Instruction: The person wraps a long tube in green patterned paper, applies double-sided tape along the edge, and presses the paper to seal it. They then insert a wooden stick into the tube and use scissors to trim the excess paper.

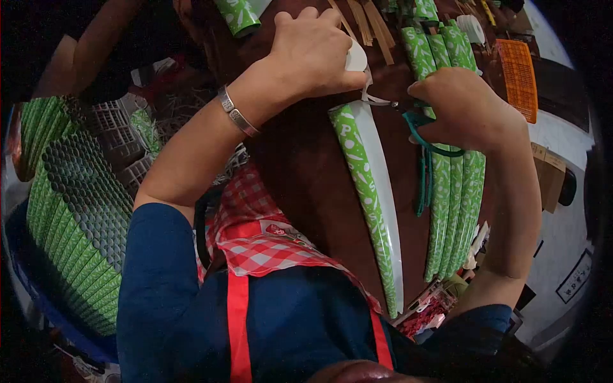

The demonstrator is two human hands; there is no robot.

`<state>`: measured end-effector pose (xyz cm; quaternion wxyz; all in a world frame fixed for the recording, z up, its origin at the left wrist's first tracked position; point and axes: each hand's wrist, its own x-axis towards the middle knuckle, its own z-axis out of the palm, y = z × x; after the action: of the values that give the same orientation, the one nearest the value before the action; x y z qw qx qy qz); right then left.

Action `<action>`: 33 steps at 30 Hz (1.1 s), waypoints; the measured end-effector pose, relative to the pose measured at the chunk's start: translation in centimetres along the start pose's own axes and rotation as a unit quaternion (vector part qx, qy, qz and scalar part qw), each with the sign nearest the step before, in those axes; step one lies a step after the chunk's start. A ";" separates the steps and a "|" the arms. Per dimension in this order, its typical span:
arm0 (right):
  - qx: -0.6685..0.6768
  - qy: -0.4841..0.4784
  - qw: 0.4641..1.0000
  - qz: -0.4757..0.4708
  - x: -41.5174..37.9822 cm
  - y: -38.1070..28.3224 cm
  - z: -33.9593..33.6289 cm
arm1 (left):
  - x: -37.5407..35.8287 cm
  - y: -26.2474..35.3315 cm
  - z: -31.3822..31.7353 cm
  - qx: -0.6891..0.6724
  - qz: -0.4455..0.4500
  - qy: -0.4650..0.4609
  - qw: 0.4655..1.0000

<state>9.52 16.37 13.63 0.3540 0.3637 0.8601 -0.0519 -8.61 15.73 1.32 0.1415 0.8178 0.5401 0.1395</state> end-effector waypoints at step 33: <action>-0.099 0.055 0.993 -0.034 1.8 1.3 0.7 | 0.7 -1.6 2.8 0.033 0.010 0.088 0.996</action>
<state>9.92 18.18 12.13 0.3387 0.2999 0.8908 0.0419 -8.61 16.72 -1.76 0.0649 0.8121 0.5466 0.1938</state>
